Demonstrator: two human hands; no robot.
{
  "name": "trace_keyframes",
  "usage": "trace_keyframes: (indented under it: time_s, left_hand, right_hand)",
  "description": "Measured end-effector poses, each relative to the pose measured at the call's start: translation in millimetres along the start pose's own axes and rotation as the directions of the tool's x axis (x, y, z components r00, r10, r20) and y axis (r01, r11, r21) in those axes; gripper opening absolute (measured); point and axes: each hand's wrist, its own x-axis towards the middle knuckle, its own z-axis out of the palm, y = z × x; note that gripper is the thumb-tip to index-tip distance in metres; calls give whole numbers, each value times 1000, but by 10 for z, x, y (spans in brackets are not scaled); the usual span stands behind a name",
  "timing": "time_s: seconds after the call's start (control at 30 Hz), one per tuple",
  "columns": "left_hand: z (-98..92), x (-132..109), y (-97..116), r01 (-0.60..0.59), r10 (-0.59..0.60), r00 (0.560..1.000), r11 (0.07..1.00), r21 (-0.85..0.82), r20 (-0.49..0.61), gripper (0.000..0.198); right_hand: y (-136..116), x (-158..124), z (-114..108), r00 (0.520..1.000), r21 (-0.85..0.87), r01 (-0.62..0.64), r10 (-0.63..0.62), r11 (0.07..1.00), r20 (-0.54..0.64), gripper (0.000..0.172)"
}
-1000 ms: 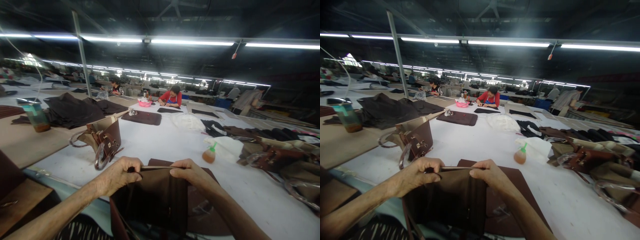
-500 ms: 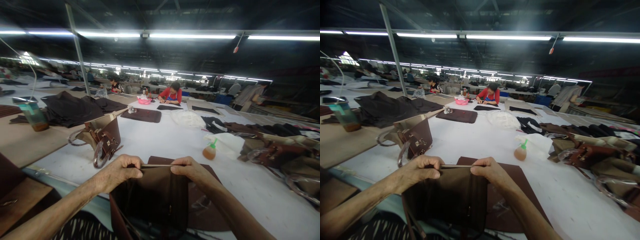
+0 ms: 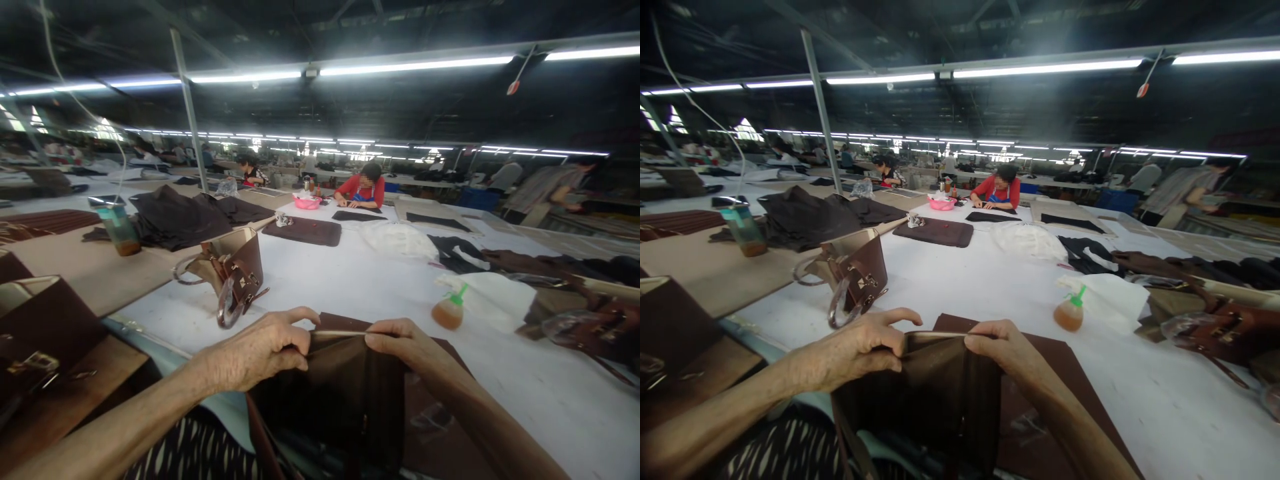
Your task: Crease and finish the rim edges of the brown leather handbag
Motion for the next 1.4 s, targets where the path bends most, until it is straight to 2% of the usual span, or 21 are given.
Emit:
trace_keyframes:
  time_s: [0.1,0.2,0.37,0.5,0.6,0.7,0.8,0.87,0.97,1.0,1.03,1.1,1.2,1.3,1.4]
  left_hand:
    - [-17,-7,29,-84,78,996,988,129,52,15]
    - [1,6,49,-127,120,991,979,158,52,12]
    - [50,21,24,-73,74,997,996,-44,5,13]
    - [63,38,-20,-19,13,999,987,-161,-39,11]
    - [58,57,-62,76,-107,988,966,-247,-115,30]
    - [51,61,-94,188,-215,974,939,-287,-65,53]
    - [44,44,-105,173,-179,984,963,-207,-11,50]
    - [36,30,-107,177,-178,984,975,-134,6,57]
    - [16,18,-112,291,-290,956,957,-13,38,84]
    - [8,20,-115,331,-332,942,943,30,44,85]
    - [1,23,-119,355,-358,933,932,67,40,79]
    - [-12,35,-128,349,-352,936,933,92,16,55]
    - [-16,50,-134,283,-282,959,959,-17,28,28]
    - [-1,52,-134,255,-249,967,951,-175,56,24]
    - [22,49,-142,273,-265,962,914,-299,69,23]
  right_hand:
    - [19,14,4,996,-18,-13,11,1000,-85,26]
    - [18,10,10,994,-11,-25,24,1000,-102,27]
    - [-25,-11,14,999,-12,-18,17,1000,-50,26]
    - [-6,-4,11,994,-15,-34,32,999,-101,25]
    - [13,0,17,991,-13,-54,52,998,-123,25]
    - [7,-7,28,990,-25,-54,50,998,-129,26]
    - [-5,-10,28,993,-20,-34,32,999,-115,28]
    - [-5,-4,20,997,-16,-18,17,1000,-75,27]
    - [5,13,5,1000,-46,28,-28,999,-5,26]
    - [7,16,3,999,-66,54,-54,996,4,25]
    - [8,16,4,997,-83,82,-81,993,9,25]
    - [3,4,13,992,-109,125,-124,986,15,23]
    - [-19,-36,37,987,-133,160,-159,978,16,23]
    - [-38,-71,53,984,-165,175,-175,971,18,23]
    - [-31,-78,53,984,-179,178,-177,968,19,23]
